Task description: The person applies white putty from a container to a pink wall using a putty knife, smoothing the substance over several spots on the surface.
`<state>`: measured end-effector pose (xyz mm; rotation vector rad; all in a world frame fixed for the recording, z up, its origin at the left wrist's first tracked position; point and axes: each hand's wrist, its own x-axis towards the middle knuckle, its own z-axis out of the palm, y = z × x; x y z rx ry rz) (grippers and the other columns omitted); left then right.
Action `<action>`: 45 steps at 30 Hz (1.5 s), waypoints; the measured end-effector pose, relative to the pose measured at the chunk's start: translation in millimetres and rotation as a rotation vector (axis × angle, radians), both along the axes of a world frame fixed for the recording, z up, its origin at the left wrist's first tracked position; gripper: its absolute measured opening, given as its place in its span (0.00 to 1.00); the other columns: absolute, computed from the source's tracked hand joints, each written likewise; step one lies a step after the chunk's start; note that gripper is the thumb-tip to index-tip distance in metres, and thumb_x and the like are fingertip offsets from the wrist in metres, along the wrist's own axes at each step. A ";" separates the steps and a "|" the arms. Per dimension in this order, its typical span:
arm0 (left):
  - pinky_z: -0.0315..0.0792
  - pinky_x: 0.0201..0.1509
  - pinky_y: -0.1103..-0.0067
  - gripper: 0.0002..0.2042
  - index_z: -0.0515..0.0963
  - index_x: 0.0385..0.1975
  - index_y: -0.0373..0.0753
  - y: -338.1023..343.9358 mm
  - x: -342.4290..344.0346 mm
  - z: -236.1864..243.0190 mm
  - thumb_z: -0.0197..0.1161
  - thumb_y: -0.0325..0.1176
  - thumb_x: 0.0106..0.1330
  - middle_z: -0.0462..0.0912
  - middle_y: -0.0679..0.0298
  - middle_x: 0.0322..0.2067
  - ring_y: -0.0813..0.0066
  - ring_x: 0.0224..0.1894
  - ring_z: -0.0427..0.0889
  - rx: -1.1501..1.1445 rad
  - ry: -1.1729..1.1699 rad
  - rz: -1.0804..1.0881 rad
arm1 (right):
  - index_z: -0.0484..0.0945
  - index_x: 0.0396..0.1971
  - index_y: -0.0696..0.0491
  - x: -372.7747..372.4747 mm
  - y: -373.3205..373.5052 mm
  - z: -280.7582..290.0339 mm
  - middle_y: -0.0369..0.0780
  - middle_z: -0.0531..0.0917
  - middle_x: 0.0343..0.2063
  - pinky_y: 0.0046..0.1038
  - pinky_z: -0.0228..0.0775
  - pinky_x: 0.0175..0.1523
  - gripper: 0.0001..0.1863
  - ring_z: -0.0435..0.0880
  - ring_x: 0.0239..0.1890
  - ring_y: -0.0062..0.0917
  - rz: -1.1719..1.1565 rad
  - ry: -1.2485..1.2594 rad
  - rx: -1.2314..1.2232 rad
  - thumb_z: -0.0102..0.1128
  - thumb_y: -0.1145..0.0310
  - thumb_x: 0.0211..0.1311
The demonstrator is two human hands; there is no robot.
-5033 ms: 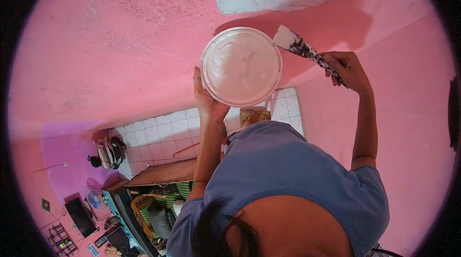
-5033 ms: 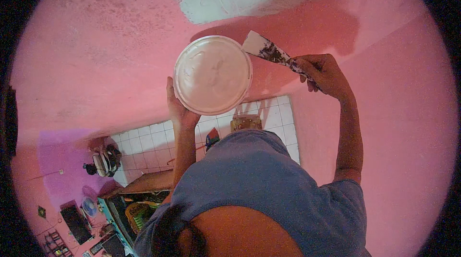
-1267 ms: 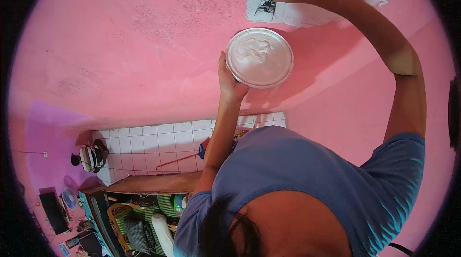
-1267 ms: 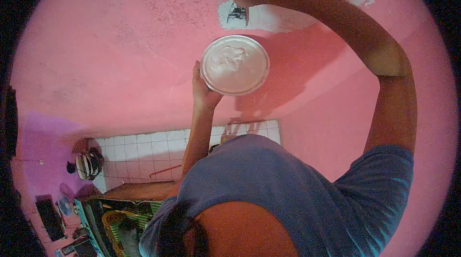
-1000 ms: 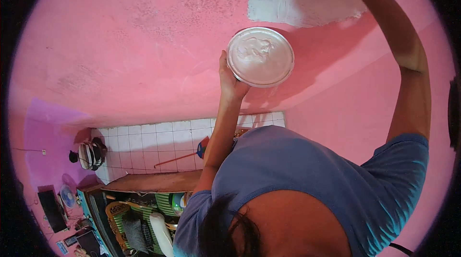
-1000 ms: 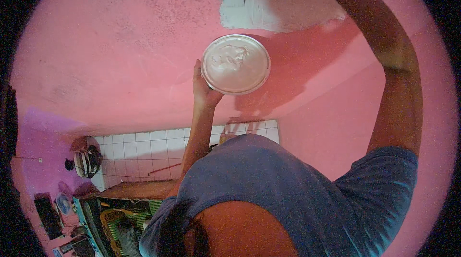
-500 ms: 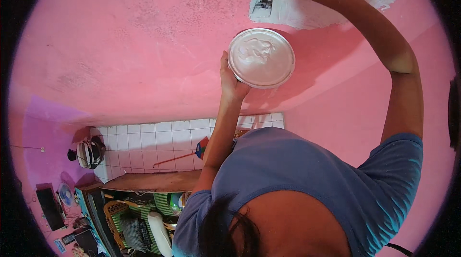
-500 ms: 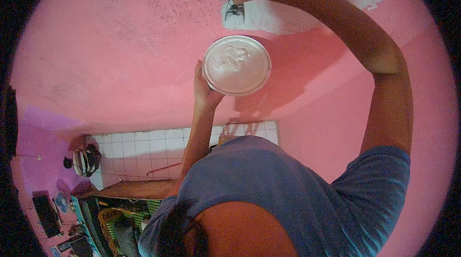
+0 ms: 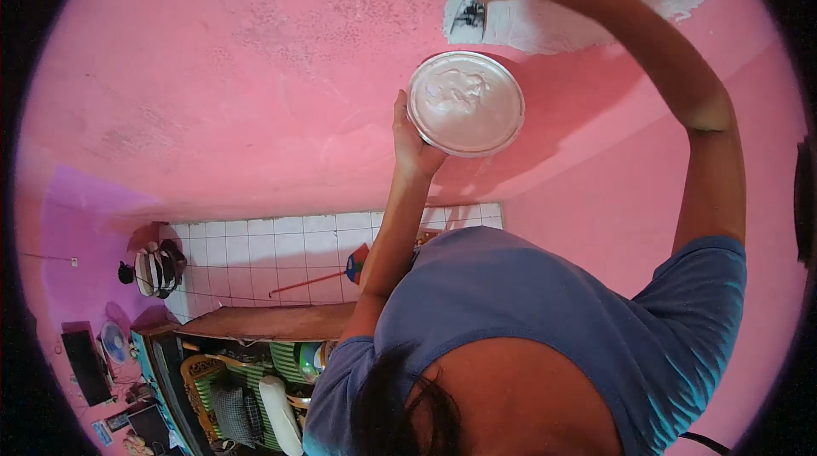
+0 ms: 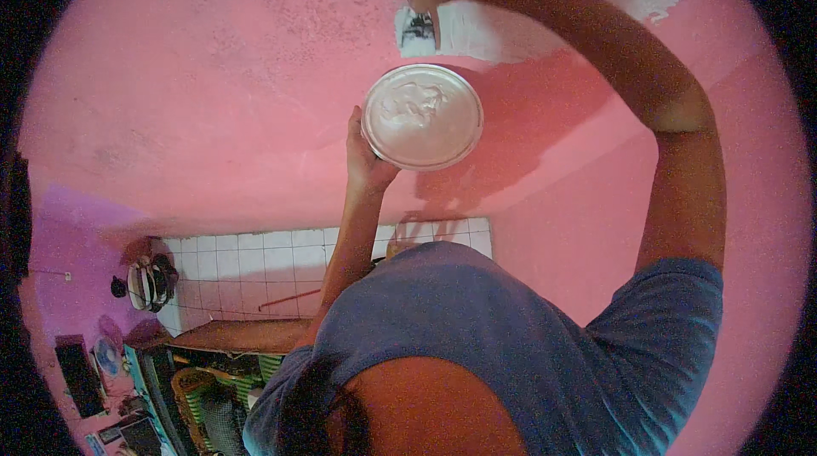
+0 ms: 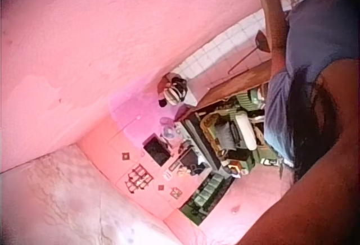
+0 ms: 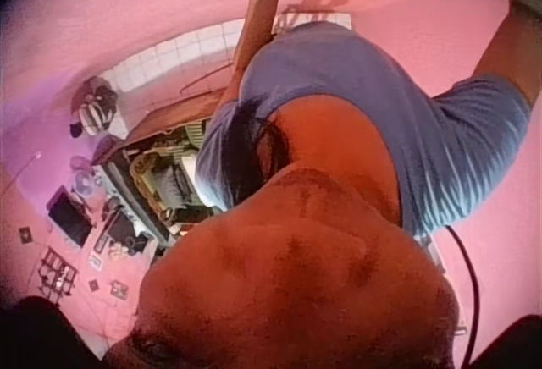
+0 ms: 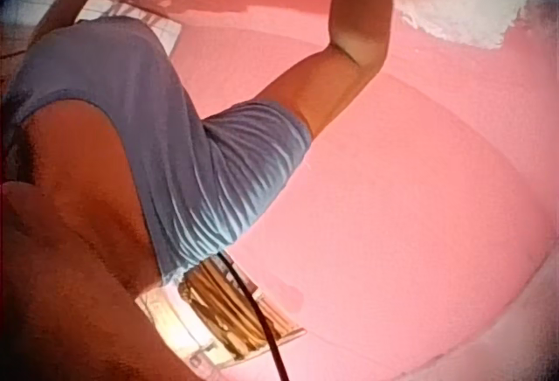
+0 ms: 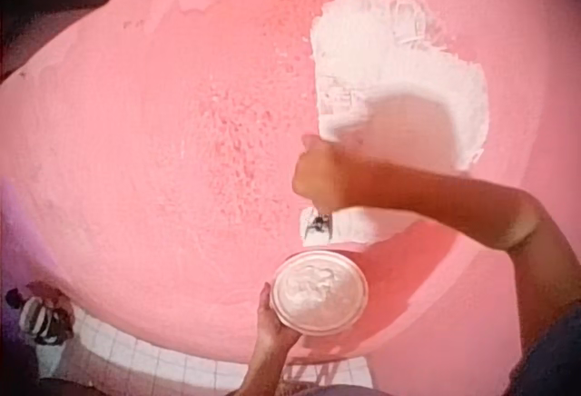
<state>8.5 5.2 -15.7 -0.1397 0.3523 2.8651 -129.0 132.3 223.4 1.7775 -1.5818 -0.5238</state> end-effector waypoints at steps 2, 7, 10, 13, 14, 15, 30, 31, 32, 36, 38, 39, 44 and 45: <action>0.60 0.64 0.53 0.29 0.61 0.62 0.39 -0.1 0.3 0.8 0.36 0.55 0.70 0.64 0.50 0.61 0.52 0.63 0.64 -0.005 0.008 0.004 | 0.73 0.11 0.49 3.2 -10.8 -12.6 0.36 0.73 0.13 0.37 0.63 0.43 0.08 0.74 0.21 0.28 -0.084 -0.009 -0.020 0.62 0.63 0.32; 0.61 0.63 0.53 0.29 0.61 0.62 0.39 -0.8 1.4 2.4 0.37 0.55 0.70 0.64 0.50 0.61 0.52 0.62 0.65 0.001 0.008 -0.005 | 0.72 0.10 0.50 -4.3 -12.7 -5.4 0.37 0.72 0.12 0.35 0.62 0.42 0.08 0.73 0.20 0.30 -0.312 0.127 0.005 0.62 0.65 0.33; 0.61 0.63 0.54 0.29 0.61 0.62 0.39 -0.3 1.7 5.6 0.36 0.54 0.70 0.64 0.50 0.61 0.52 0.62 0.64 -0.009 -0.022 -0.005 | 0.70 0.12 0.51 -0.5 -4.3 35.0 0.38 0.71 0.12 0.35 0.62 0.40 0.09 0.73 0.21 0.32 0.047 -0.093 -0.119 0.61 0.67 0.35; 0.61 0.63 0.54 0.29 0.61 0.62 0.38 -0.7 1.4 4.1 0.36 0.54 0.71 0.64 0.50 0.61 0.52 0.62 0.64 0.013 -0.014 -0.013 | 0.69 0.12 0.52 15.9 -9.8 37.5 0.38 0.71 0.12 0.36 0.61 0.40 0.09 0.73 0.23 0.33 -0.037 -0.158 -0.063 0.61 0.68 0.35; 0.61 0.63 0.54 0.29 0.61 0.62 0.38 -1.3 1.1 2.0 0.35 0.54 0.71 0.64 0.50 0.61 0.52 0.62 0.64 0.006 0.006 -0.003 | 0.70 0.12 0.50 16.3 -11.8 29.9 0.37 0.71 0.12 0.35 0.61 0.41 0.08 0.73 0.23 0.31 -0.017 -0.202 -0.053 0.61 0.67 0.35; 0.61 0.63 0.54 0.29 0.60 0.62 0.38 -1.8 0.9 -0.3 0.35 0.54 0.71 0.64 0.50 0.61 0.52 0.62 0.64 0.000 0.026 0.008 | 0.70 0.12 0.50 17.8 -13.2 16.1 0.37 0.71 0.12 0.35 0.61 0.41 0.08 0.73 0.23 0.31 -0.015 -0.202 -0.053 0.61 0.67 0.35; 0.59 0.64 0.53 0.29 0.61 0.62 0.39 -12.6 1.1 -15.8 0.35 0.55 0.70 0.65 0.50 0.60 0.51 0.62 0.65 0.019 -0.024 0.059 | 0.71 0.14 0.52 2.1 -31.0 29.9 0.39 0.76 0.17 0.39 0.66 0.45 0.11 0.76 0.24 0.32 -0.157 -0.128 -0.082 0.64 0.65 0.32; 0.59 0.64 0.53 0.29 0.61 0.62 0.39 -7.0 -1.0 -10.9 0.35 0.55 0.70 0.65 0.50 0.60 0.51 0.62 0.65 0.024 -0.009 0.034 | 0.71 0.13 0.50 6.3 -19.6 33.6 0.38 0.72 0.15 0.40 0.65 0.44 0.10 0.74 0.22 0.34 -0.170 -0.134 -0.082 0.63 0.65 0.34; 0.59 0.64 0.53 0.29 0.61 0.62 0.39 -2.4 -1.8 -5.8 0.35 0.55 0.70 0.65 0.50 0.60 0.52 0.62 0.65 0.029 0.017 0.009 | 0.71 0.13 0.50 9.1 -8.7 32.9 0.38 0.72 0.15 0.40 0.65 0.44 0.10 0.74 0.22 0.34 -0.192 -0.119 -0.080 0.63 0.65 0.34; 0.60 0.64 0.55 0.30 0.63 0.61 0.40 2.2 -4.4 -4.1 0.39 0.57 0.69 0.67 0.53 0.60 0.54 0.61 0.66 0.000 0.020 -0.011 | 0.70 0.11 0.48 8.6 9.1 0.9 0.36 0.69 0.12 0.37 0.63 0.42 0.10 0.72 0.19 0.31 -0.080 -0.097 0.012 0.62 0.62 0.33; 0.60 0.64 0.55 0.30 0.63 0.61 0.39 -0.2 -4.1 -5.5 0.38 0.57 0.69 0.66 0.53 0.60 0.54 0.61 0.66 0.023 0.034 -0.004 | 0.71 0.11 0.48 8.4 8.2 -10.7 0.35 0.70 0.12 0.35 0.62 0.40 0.10 0.72 0.18 0.29 0.003 -0.033 -0.028 0.62 0.61 0.32; 0.60 0.64 0.55 0.30 0.62 0.61 0.39 -0.7 -4.5 -5.8 0.38 0.56 0.69 0.66 0.52 0.60 0.54 0.62 0.66 0.048 0.051 -0.004 | 0.71 0.11 0.48 6.9 8.6 -12.2 0.36 0.71 0.12 0.34 0.63 0.40 0.10 0.72 0.18 0.29 -0.132 -0.029 0.049 0.61 0.60 0.32; 0.60 0.64 0.54 0.29 0.62 0.61 0.38 5.3 -5.7 -0.8 0.36 0.55 0.70 0.65 0.51 0.60 0.53 0.62 0.65 0.038 0.067 -0.028 | 0.71 0.12 0.49 -6.6 12.7 13.4 0.38 0.72 0.13 0.35 0.63 0.41 0.08 0.73 0.19 0.32 -0.119 0.001 0.009 0.60 0.63 0.35; 0.59 0.65 0.54 0.29 0.61 0.62 0.38 7.2 -5.8 2.3 0.34 0.53 0.71 0.65 0.49 0.60 0.52 0.62 0.65 0.043 0.055 -0.034 | 0.71 0.12 0.49 -7.3 15.7 23.5 0.38 0.72 0.13 0.35 0.63 0.42 0.08 0.73 0.20 0.33 -0.098 -0.012 -0.019 0.60 0.64 0.37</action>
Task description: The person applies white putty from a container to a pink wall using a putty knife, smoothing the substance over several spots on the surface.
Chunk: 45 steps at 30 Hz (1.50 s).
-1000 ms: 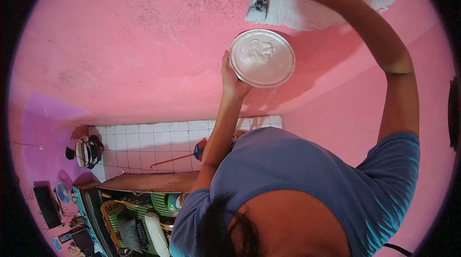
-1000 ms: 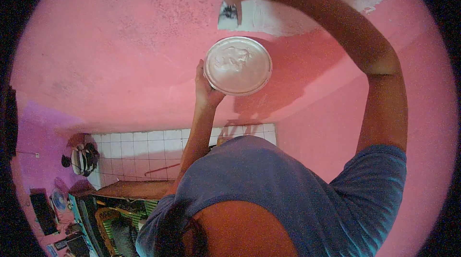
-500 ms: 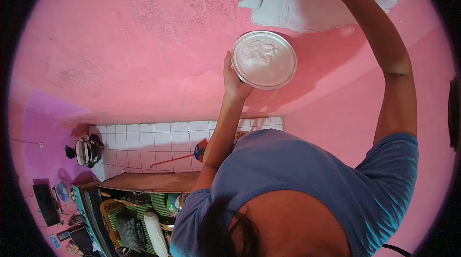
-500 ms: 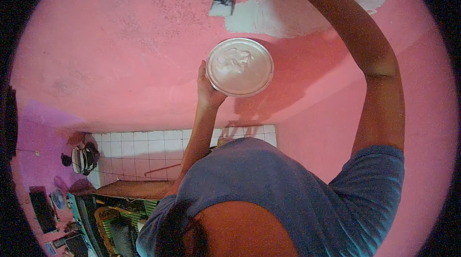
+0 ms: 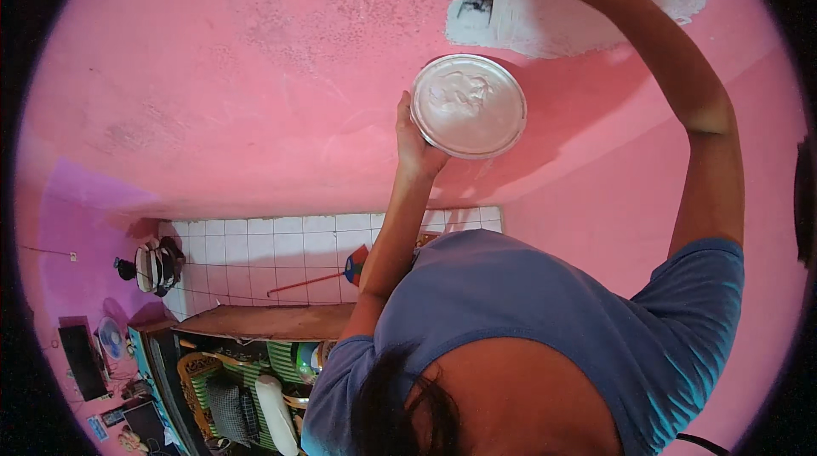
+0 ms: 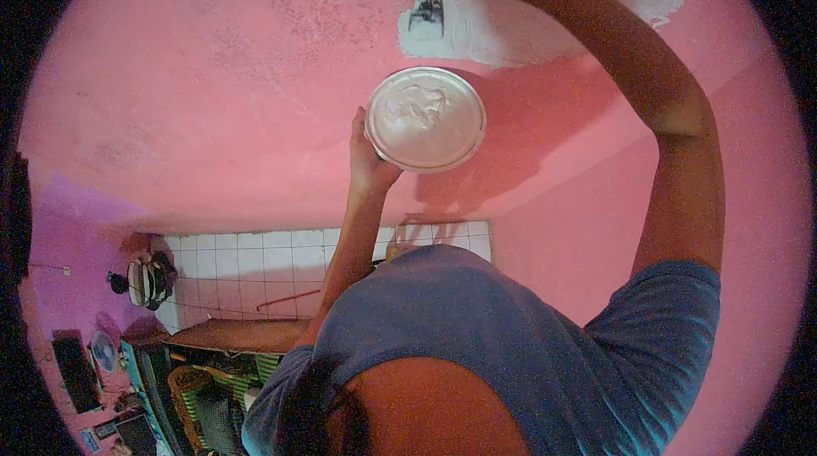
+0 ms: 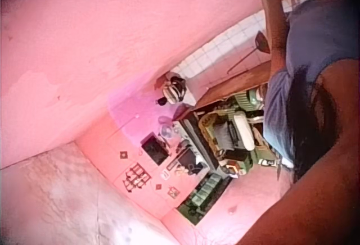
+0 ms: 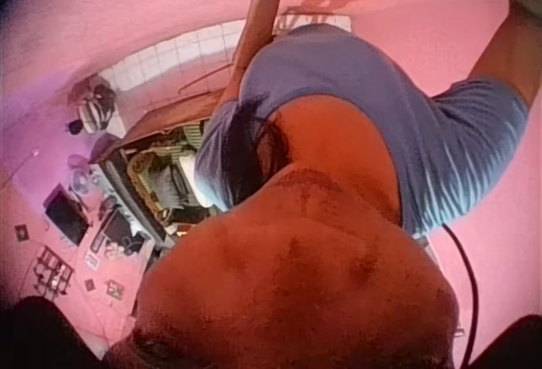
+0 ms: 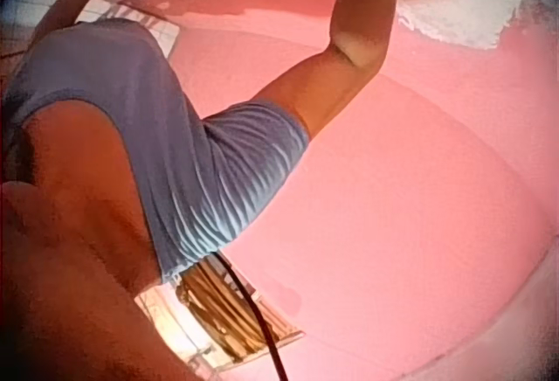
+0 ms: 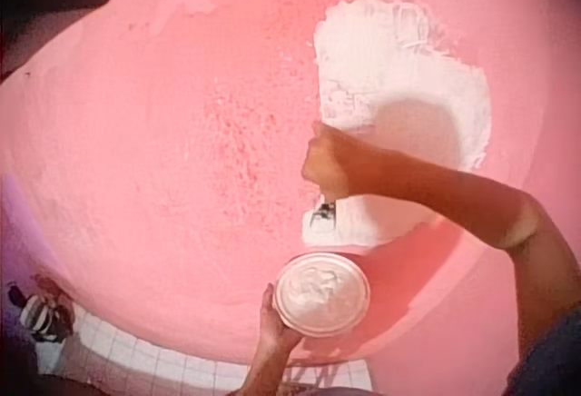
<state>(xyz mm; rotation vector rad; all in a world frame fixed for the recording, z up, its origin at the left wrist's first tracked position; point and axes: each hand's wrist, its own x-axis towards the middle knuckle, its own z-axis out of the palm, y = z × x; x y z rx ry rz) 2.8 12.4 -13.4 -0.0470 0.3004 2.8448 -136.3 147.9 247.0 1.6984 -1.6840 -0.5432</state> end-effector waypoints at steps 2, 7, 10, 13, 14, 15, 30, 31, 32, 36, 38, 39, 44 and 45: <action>0.59 0.65 0.54 0.29 0.61 0.61 0.38 -20.9 10.8 -14.4 0.34 0.54 0.71 0.65 0.49 0.60 0.52 0.62 0.64 -0.015 -0.058 0.105 | 0.71 0.12 0.50 -4.1 -34.6 -2.6 0.39 0.73 0.14 0.35 0.63 0.43 0.08 0.74 0.22 0.34 0.095 -0.082 -0.046 0.60 0.64 0.38; 0.59 0.65 0.54 0.28 0.62 0.61 0.38 2.3 -0.3 5.3 0.35 0.54 0.71 0.65 0.50 0.60 0.52 0.62 0.65 -0.005 -0.022 0.007 | 0.73 0.18 0.52 73.0 -22.7 67.3 0.41 0.76 0.22 0.36 0.63 0.45 0.08 0.74 0.31 0.36 -0.677 -0.065 0.057 0.62 0.65 0.41; 0.60 0.64 0.54 0.28 0.62 0.61 0.39 -21.8 14.8 -8.3 0.35 0.54 0.71 0.65 0.50 0.60 0.52 0.62 0.65 -0.036 -0.094 0.105 | 0.74 0.15 0.52 18.2 -30.9 1.4 0.40 0.75 0.18 0.36 0.63 0.42 0.09 0.74 0.26 0.33 -0.091 -0.134 -0.100 0.62 0.64 0.39; 0.60 0.64 0.55 0.29 0.62 0.61 0.39 -8.7 6.0 1.8 0.35 0.54 0.71 0.65 0.50 0.60 0.53 0.62 0.65 -0.014 -0.045 0.022 | 0.73 0.13 0.50 19.8 -15.9 -25.7 0.36 0.74 0.14 0.34 0.63 0.38 0.09 0.73 0.22 0.29 -0.107 0.023 0.084 0.61 0.62 0.36; 0.60 0.64 0.55 0.29 0.62 0.61 0.39 -8.5 4.0 -2.1 0.34 0.54 0.71 0.65 0.50 0.60 0.53 0.62 0.65 -0.006 -0.024 0.015 | 0.73 0.13 0.50 20.5 -13.6 -30.4 0.36 0.74 0.14 0.34 0.63 0.38 0.09 0.73 0.22 0.29 -0.105 0.026 0.084 0.61 0.62 0.36; 0.60 0.64 0.55 0.29 0.61 0.62 0.39 -8.7 2.8 -3.9 0.34 0.54 0.71 0.65 0.51 0.60 0.53 0.62 0.65 0.001 -0.002 0.010 | 0.73 0.13 0.49 23.1 -8.4 -34.4 0.35 0.73 0.14 0.33 0.63 0.37 0.08 0.73 0.22 0.28 -0.013 0.056 0.042 0.61 0.62 0.35; 0.61 0.64 0.54 0.28 0.62 0.61 0.38 -9.1 6.2 1.6 0.35 0.53 0.71 0.65 0.50 0.60 0.52 0.62 0.65 -0.047 -0.079 0.062 | 0.75 0.14 0.52 57.5 1.8 23.8 0.42 0.76 0.15 0.38 0.62 0.45 0.10 0.77 0.25 0.35 -0.469 0.001 0.090 0.63 0.62 0.39; 0.61 0.64 0.54 0.28 0.62 0.61 0.38 -10.0 7.7 -0.1 0.35 0.53 0.71 0.65 0.50 0.60 0.52 0.62 0.65 -0.047 -0.084 0.064 | 0.76 0.14 0.52 59.7 3.8 20.7 0.42 0.77 0.15 0.38 0.62 0.46 0.09 0.77 0.25 0.35 -0.452 -0.030 0.110 0.63 0.63 0.39; 0.61 0.64 0.54 0.28 0.62 0.61 0.38 -8.4 6.2 0.3 0.36 0.53 0.71 0.65 0.50 0.60 0.52 0.62 0.65 -0.029 -0.061 0.053 | 0.76 0.14 0.52 52.5 11.2 8.9 0.42 0.77 0.15 0.38 0.62 0.46 0.09 0.77 0.25 0.35 -0.463 -0.026 0.108 0.63 0.63 0.39; 0.61 0.64 0.54 0.29 0.62 0.61 0.38 -4.4 2.5 0.5 0.37 0.54 0.70 0.65 0.50 0.60 0.52 0.62 0.65 -0.032 -0.013 0.051 | 0.75 0.11 0.52 24.9 36.7 -44.5 0.42 0.76 0.15 0.40 0.62 0.48 0.08 0.77 0.25 0.35 -0.455 -0.050 0.073 0.60 0.65 0.40; 0.61 0.64 0.54 0.29 0.62 0.61 0.38 -5.7 3.1 -1.6 0.36 0.54 0.70 0.65 0.50 0.60 0.52 0.62 0.65 -0.034 -0.019 0.058 | 0.74 0.11 0.52 26.7 34.0 -43.5 0.43 0.76 0.14 0.40 0.62 0.47 0.08 0.77 0.25 0.35 -0.384 -0.057 0.010 0.60 0.66 0.40; 0.61 0.64 0.54 0.29 0.62 0.61 0.39 -6.3 3.2 -2.2 0.36 0.54 0.70 0.65 0.51 0.60 0.52 0.62 0.65 -0.036 -0.022 0.060 | 0.75 0.12 0.52 25.3 32.8 -36.3 0.43 0.76 0.14 0.40 0.63 0.47 0.08 0.77 0.25 0.35 -0.451 -0.064 0.052 0.60 0.65 0.40; 0.60 0.64 0.54 0.28 0.61 0.61 0.39 -8.8 7.5 3.6 0.36 0.54 0.70 0.65 0.51 0.60 0.53 0.62 0.65 -0.046 -0.037 0.036 | 0.77 0.19 0.52 38.0 33.0 6.9 0.42 0.76 0.16 0.38 0.64 0.46 0.08 0.77 0.28 0.34 -0.538 0.032 0.011 0.64 0.63 0.41; 0.60 0.64 0.54 0.28 0.61 0.62 0.40 -9.9 8.8 2.9 0.36 0.54 0.70 0.65 0.51 0.60 0.53 0.62 0.65 -0.060 -0.037 0.032 | 0.77 0.19 0.52 43.9 29.9 18.8 0.42 0.76 0.16 0.38 0.64 0.46 0.08 0.77 0.28 0.34 -0.534 0.025 0.013 0.64 0.63 0.41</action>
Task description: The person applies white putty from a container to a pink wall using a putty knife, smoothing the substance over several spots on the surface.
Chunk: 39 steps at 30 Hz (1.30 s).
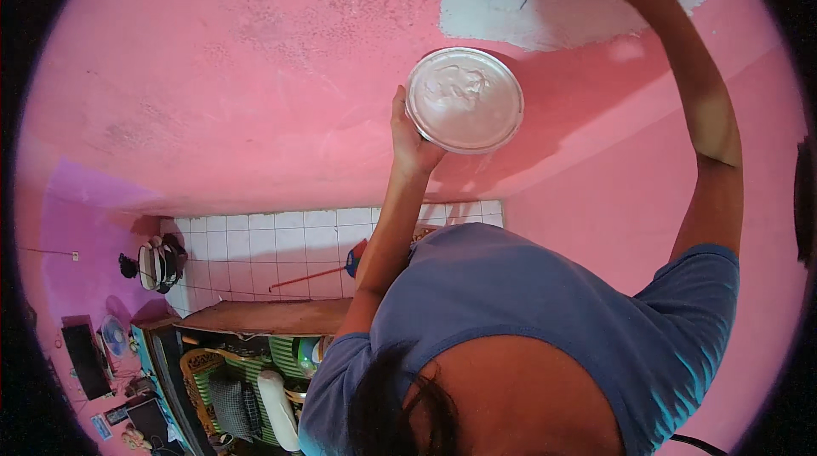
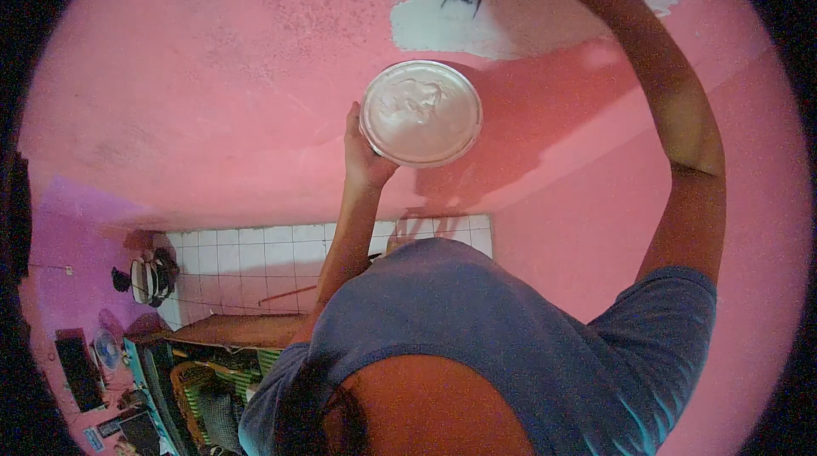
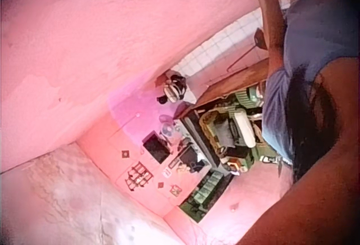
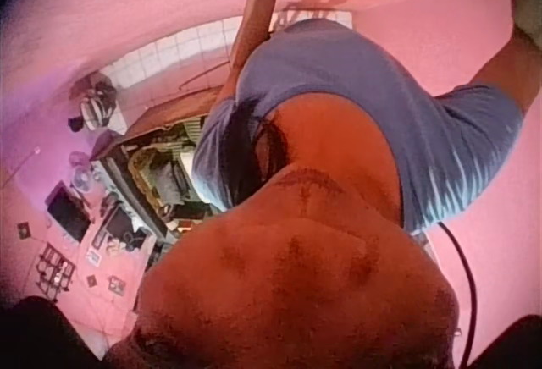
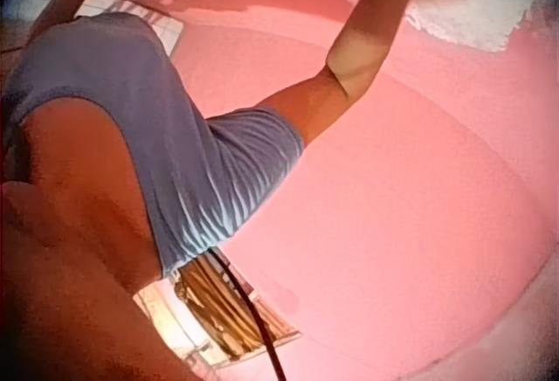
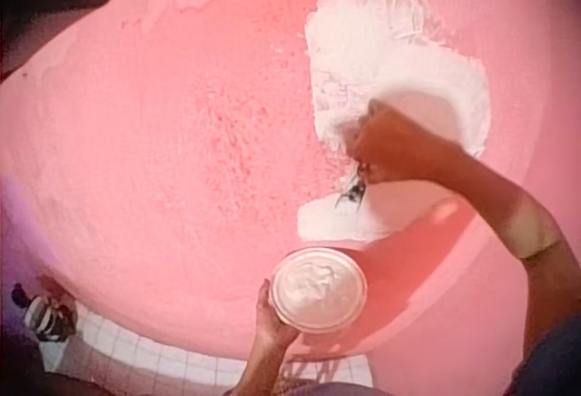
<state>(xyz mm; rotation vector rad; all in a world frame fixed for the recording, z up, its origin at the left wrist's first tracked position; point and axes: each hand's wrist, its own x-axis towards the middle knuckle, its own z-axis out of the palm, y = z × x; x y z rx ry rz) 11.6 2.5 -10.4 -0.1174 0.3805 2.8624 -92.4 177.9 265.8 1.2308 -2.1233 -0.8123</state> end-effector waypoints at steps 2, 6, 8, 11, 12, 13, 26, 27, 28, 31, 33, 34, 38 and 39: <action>0.60 0.64 0.54 0.29 0.61 0.62 0.40 3.3 -3.7 -0.6 0.36 0.54 0.70 0.65 0.51 0.60 0.53 0.62 0.65 0.021 0.010 -0.009 | 0.76 0.18 0.53 22.6 -2.4 25.0 0.42 0.77 0.18 0.36 0.64 0.45 0.08 0.77 0.29 0.34 -0.185 -0.094 -0.104 0.64 0.65 0.41; 0.59 0.65 0.53 0.29 0.61 0.62 0.40 0.2 -5.8 -12.3 0.35 0.54 0.70 0.65 0.51 0.60 0.52 0.63 0.64 0.032 0.045 0.005 | 0.76 0.16 0.53 9.3 4.5 -0.4 0.41 0.77 0.18 0.34 0.64 0.44 0.08 0.77 0.29 0.33 -0.058 -0.166 -0.100 0.65 0.67 0.39; 0.58 0.65 0.53 0.29 0.60 0.62 0.40 1.5 -4.7 -8.0 0.35 0.54 0.70 0.65 0.51 0.61 0.52 0.63 0.64 0.048 0.023 -0.005 | 0.76 0.16 0.53 3.4 8.0 -16.4 0.41 0.77 0.18 0.34 0.64 0.45 0.08 0.77 0.29 0.33 -0.049 -0.171 -0.087 0.65 0.66 0.39; 0.58 0.65 0.53 0.29 0.60 0.62 0.40 5.4 -6.0 -4.0 0.35 0.54 0.70 0.64 0.51 0.61 0.52 0.63 0.63 0.042 0.013 -0.007 | 0.77 0.16 0.52 -2.4 14.0 -33.8 0.41 0.78 0.18 0.34 0.63 0.45 0.07 0.77 0.29 0.33 -0.011 -0.197 -0.050 0.65 0.66 0.38; 0.57 0.65 0.53 0.29 0.60 0.62 0.40 6.1 -7.1 -3.9 0.36 0.54 0.70 0.63 0.51 0.61 0.52 0.64 0.62 0.022 0.019 0.001 | 0.77 0.16 0.52 -3.5 15.6 -34.4 0.41 0.78 0.18 0.33 0.63 0.45 0.07 0.77 0.30 0.33 0.004 -0.206 -0.038 0.65 0.66 0.38; 0.57 0.65 0.53 0.29 0.60 0.62 0.40 5.4 -7.1 -6.6 0.36 0.54 0.70 0.63 0.51 0.61 0.52 0.64 0.62 0.022 0.017 0.005 | 0.77 0.16 0.52 -3.8 14.8 -32.0 0.41 0.78 0.18 0.33 0.63 0.45 0.07 0.77 0.30 0.33 0.008 -0.209 -0.037 0.65 0.66 0.38; 0.56 0.66 0.53 0.31 0.62 0.62 0.40 7.8 -7.8 -6.3 0.38 0.57 0.68 0.64 0.52 0.62 0.52 0.63 0.63 0.017 0.017 0.007 | 0.76 0.16 0.53 13.8 22.2 10.4 0.42 0.78 0.20 0.33 0.64 0.42 0.09 0.78 0.28 0.33 -0.102 -0.202 -0.136 0.65 0.65 0.37; 0.56 0.66 0.52 0.31 0.62 0.62 0.40 5.0 -6.2 -9.7 0.38 0.57 0.68 0.64 0.52 0.62 0.52 0.63 0.63 0.014 0.022 0.040 | 0.75 0.17 0.53 6.2 16.8 -3.9 0.42 0.78 0.20 0.34 0.64 0.42 0.08 0.78 0.29 0.32 -0.033 -0.129 -0.072 0.64 0.66 0.37; 0.56 0.66 0.52 0.31 0.62 0.62 0.40 5.4 -6.7 -9.3 0.38 0.57 0.68 0.64 0.52 0.62 0.52 0.63 0.63 0.014 0.027 0.039 | 0.75 0.17 0.53 3.2 17.1 -6.7 0.42 0.78 0.20 0.34 0.64 0.42 0.08 0.78 0.29 0.32 -0.034 -0.125 -0.072 0.64 0.66 0.37; 0.56 0.66 0.52 0.31 0.62 0.62 0.40 4.6 -6.2 -8.7 0.39 0.58 0.68 0.64 0.52 0.62 0.52 0.64 0.62 0.047 -0.003 -0.004 | 0.77 0.19 0.54 -1.4 17.8 -5.6 0.42 0.78 0.19 0.34 0.64 0.42 0.09 0.78 0.29 0.33 -0.091 -0.161 -0.072 0.63 0.66 0.38; 0.56 0.65 0.52 0.31 0.62 0.62 0.41 1.6 -4.2 -10.3 0.39 0.58 0.68 0.64 0.52 0.62 0.53 0.64 0.62 0.059 0.020 0.001 | 0.79 0.19 0.54 0.3 17.7 6.5 0.43 0.79 0.20 0.34 0.65 0.42 0.08 0.78 0.29 0.34 -0.090 -0.151 -0.164 0.64 0.66 0.38; 0.56 0.65 0.52 0.31 0.62 0.62 0.41 5.4 -6.1 -7.0 0.39 0.58 0.68 0.64 0.52 0.62 0.53 0.64 0.62 0.064 0.028 -0.020 | 0.79 0.20 0.54 8.5 25.0 19.9 0.43 0.79 0.20 0.35 0.65 0.41 0.08 0.77 0.29 0.35 -0.116 -0.132 -0.207 0.65 0.66 0.37; 0.56 0.65 0.52 0.30 0.62 0.62 0.41 3.5 -6.3 -7.8 0.39 0.57 0.68 0.64 0.52 0.62 0.53 0.64 0.62 0.067 -0.020 -0.014 | 0.81 0.19 0.53 16.8 30.9 42.6 0.44 0.80 0.21 0.36 0.67 0.39 0.07 0.76 0.29 0.38 -0.096 -0.113 -0.357 0.66 0.68 0.36; 0.56 0.65 0.52 0.30 0.62 0.62 0.41 2.4 -6.2 -9.2 0.38 0.56 0.68 0.64 0.52 0.62 0.53 0.64 0.62 0.062 -0.027 -0.002 | 0.80 0.19 0.53 18.4 27.8 44.3 0.44 0.80 0.20 0.36 0.67 0.39 0.07 0.76 0.30 0.37 -0.067 -0.121 -0.339 0.66 0.68 0.36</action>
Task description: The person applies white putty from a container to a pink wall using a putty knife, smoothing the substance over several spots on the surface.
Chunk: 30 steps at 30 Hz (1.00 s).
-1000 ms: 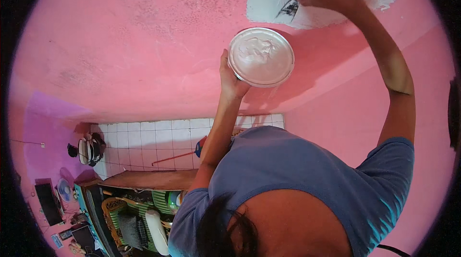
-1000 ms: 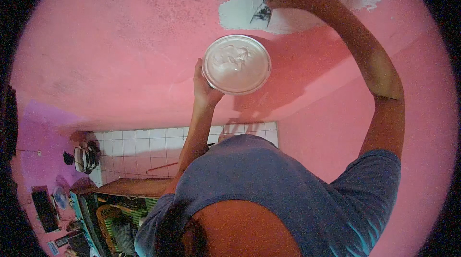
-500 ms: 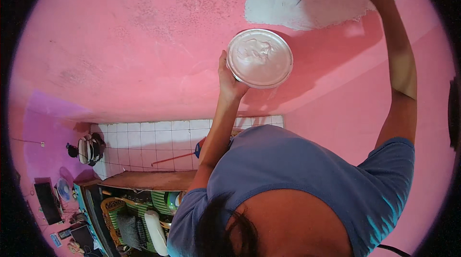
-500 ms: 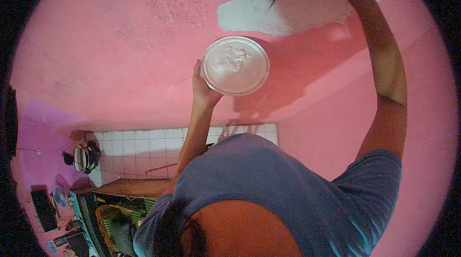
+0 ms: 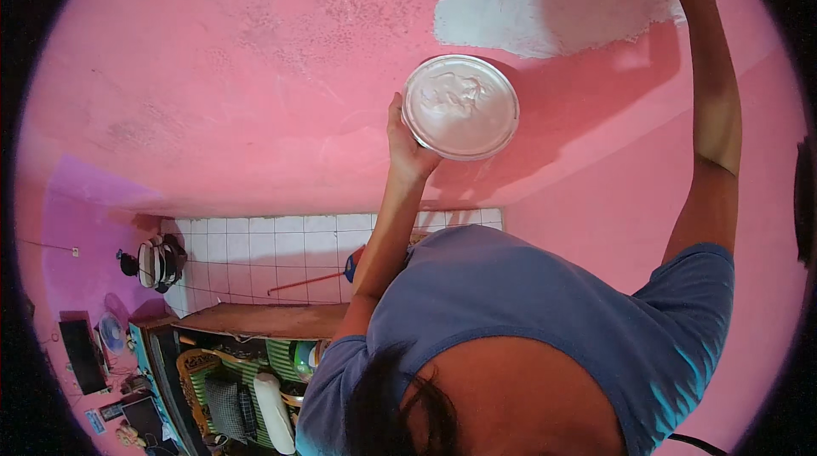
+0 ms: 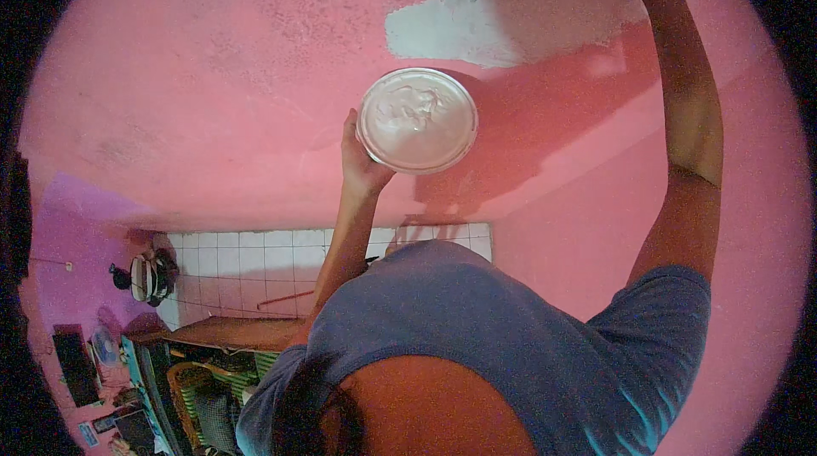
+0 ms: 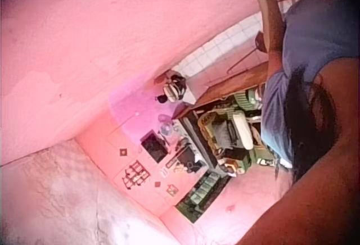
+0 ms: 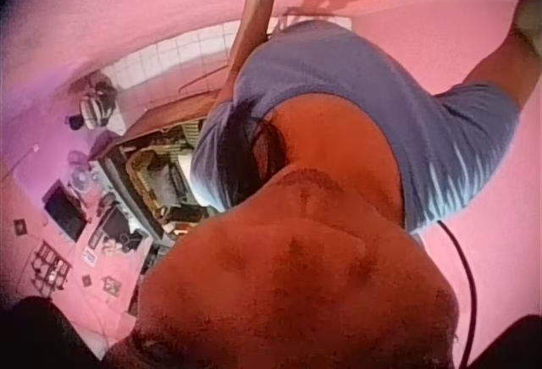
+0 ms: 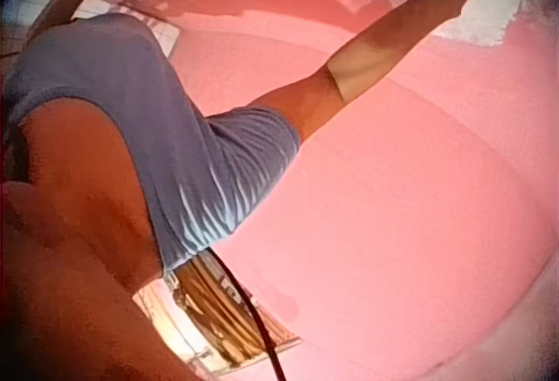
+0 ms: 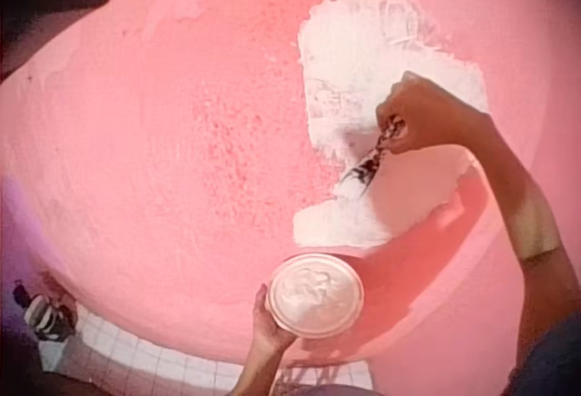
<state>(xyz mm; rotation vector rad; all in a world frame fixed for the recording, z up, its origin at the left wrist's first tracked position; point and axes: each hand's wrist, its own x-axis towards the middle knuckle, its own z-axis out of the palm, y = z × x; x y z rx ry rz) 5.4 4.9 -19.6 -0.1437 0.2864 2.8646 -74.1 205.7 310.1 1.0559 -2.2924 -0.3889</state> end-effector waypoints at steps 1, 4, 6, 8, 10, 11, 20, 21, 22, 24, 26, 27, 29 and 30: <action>0.56 0.65 0.52 0.30 0.62 0.62 0.41 -1.2 0.5 -1.8 0.38 0.56 0.68 0.64 0.52 0.62 0.53 0.64 0.62 0.000 -0.003 0.006 | 0.79 0.18 0.53 -0.1 -3.7 0.0 0.43 0.80 0.20 0.36 0.67 0.39 0.08 0.76 0.30 0.37 0.031 -0.003 0.016 0.67 0.67 0.36; 0.56 0.65 0.52 0.29 0.62 0.62 0.41 9.3 -5.7 4.4 0.38 0.56 0.69 0.64 0.52 0.62 0.53 0.64 0.62 -0.001 0.061 -0.020 | 0.77 0.16 0.53 8.6 -7.0 -12.5 0.42 0.79 0.19 0.36 0.66 0.39 0.09 0.77 0.31 0.36 -0.079 -0.035 0.134 0.66 0.65 0.37; 0.56 0.66 0.53 0.29 0.62 0.62 0.41 -0.6 2.6 -0.3 0.37 0.55 0.69 0.64 0.52 0.62 0.53 0.64 0.62 -0.002 0.034 0.026 | 0.77 0.15 0.53 -20.4 -18.7 -47.7 0.42 0.78 0.19 0.36 0.66 0.39 0.10 0.77 0.32 0.36 0.094 0.040 0.205 0.65 0.63 0.39; 0.56 0.66 0.53 0.29 0.62 0.62 0.41 2.2 0.9 -0.4 0.37 0.55 0.69 0.64 0.52 0.62 0.53 0.64 0.62 0.016 0.045 0.020 | 0.76 0.13 0.53 -25.9 -20.4 -52.0 0.44 0.76 0.16 0.35 0.65 0.39 0.12 0.77 0.30 0.37 0.169 0.122 0.293 0.63 0.60 0.41; 0.56 0.66 0.53 0.29 0.62 0.62 0.40 1.2 1.0 -0.2 0.37 0.55 0.69 0.63 0.52 0.62 0.53 0.64 0.62 0.033 0.048 0.027 | 0.76 0.13 0.53 -25.4 -19.3 -42.1 0.44 0.76 0.16 0.35 0.65 0.39 0.12 0.77 0.28 0.37 0.130 0.091 0.231 0.63 0.61 0.41; 0.55 0.66 0.52 0.29 0.62 0.62 0.41 4.7 -0.8 2.8 0.37 0.54 0.70 0.63 0.52 0.62 0.53 0.64 0.62 0.053 0.057 0.000 | 0.76 0.13 0.54 -18.6 -14.5 -31.2 0.44 0.76 0.15 0.35 0.65 0.39 0.11 0.77 0.27 0.37 0.063 0.062 0.175 0.64 0.62 0.41; 0.55 0.66 0.52 0.29 0.62 0.62 0.40 1.5 0.7 -0.7 0.37 0.55 0.69 0.63 0.52 0.62 0.53 0.64 0.62 0.014 0.008 0.004 | 0.76 0.17 0.54 -10.0 -11.3 -42.0 0.44 0.77 0.17 0.35 0.65 0.44 0.08 0.77 0.27 0.38 0.080 -0.010 0.109 0.64 0.66 0.39; 0.56 0.66 0.53 0.30 0.62 0.62 0.40 1.6 -0.1 -0.9 0.38 0.56 0.69 0.63 0.52 0.62 0.53 0.64 0.62 0.011 0.029 -0.003 | 0.76 0.17 0.54 -13.4 -14.3 -51.9 0.44 0.77 0.17 0.35 0.65 0.44 0.08 0.77 0.27 0.38 0.073 -0.007 0.109 0.64 0.66 0.39; 0.56 0.66 0.53 0.30 0.62 0.62 0.40 1.9 -0.7 -0.5 0.38 0.56 0.69 0.63 0.52 0.62 0.53 0.64 0.62 0.010 0.031 -0.006 | 0.77 0.18 0.53 -17.3 -19.0 -62.3 0.43 0.77 0.17 0.36 0.64 0.44 0.08 0.77 0.29 0.37 0.135 -0.011 0.144 0.65 0.65 0.39; 0.55 0.66 0.52 0.28 0.61 0.62 0.40 4.2 -1.8 2.7 0.35 0.54 0.70 0.63 0.52 0.62 0.52 0.65 0.61 0.043 0.035 -0.005 | 0.77 0.18 0.52 -24.0 -19.9 -73.6 0.43 0.78 0.18 0.36 0.63 0.45 0.08 0.77 0.31 0.36 0.190 -0.006 0.181 0.65 0.65 0.40; 0.55 0.66 0.52 0.29 0.61 0.62 0.40 6.0 -3.3 1.1 0.35 0.54 0.70 0.63 0.52 0.62 0.52 0.65 0.61 0.031 0.043 0.013 | 0.77 0.19 0.51 -32.9 -21.0 -79.6 0.43 0.78 0.19 0.36 0.62 0.47 0.09 0.77 0.34 0.36 0.214 0.036 0.143 0.65 0.63 0.40; 0.55 0.66 0.52 0.29 0.61 0.62 0.40 5.9 -3.8 0.8 0.36 0.54 0.70 0.62 0.52 0.62 0.52 0.65 0.61 0.019 0.050 0.033 | 0.77 0.19 0.51 -36.7 -19.7 -76.9 0.43 0.78 0.19 0.36 0.62 0.47 0.09 0.77 0.34 0.36 0.217 0.036 0.142 0.65 0.63 0.40; 0.55 0.66 0.52 0.29 0.61 0.63 0.40 3.0 -1.5 -0.9 0.36 0.54 0.70 0.62 0.52 0.63 0.52 0.64 0.61 0.020 0.041 0.033 | 0.77 0.17 0.51 -37.4 -22.5 -65.1 0.43 0.78 0.18 0.36 0.64 0.44 0.09 0.77 0.30 0.37 0.196 0.244 0.201 0.66 0.64 0.40; 0.55 0.66 0.52 0.29 0.60 0.63 0.40 1.1 0.1 -2.0 0.37 0.55 0.69 0.62 0.52 0.63 0.52 0.64 0.61 0.020 0.035 0.028 | 0.77 0.17 0.51 -34.1 -23.5 -54.5 0.43 0.78 0.18 0.36 0.64 0.44 0.09 0.77 0.30 0.37 0.206 0.239 0.202 0.66 0.64 0.40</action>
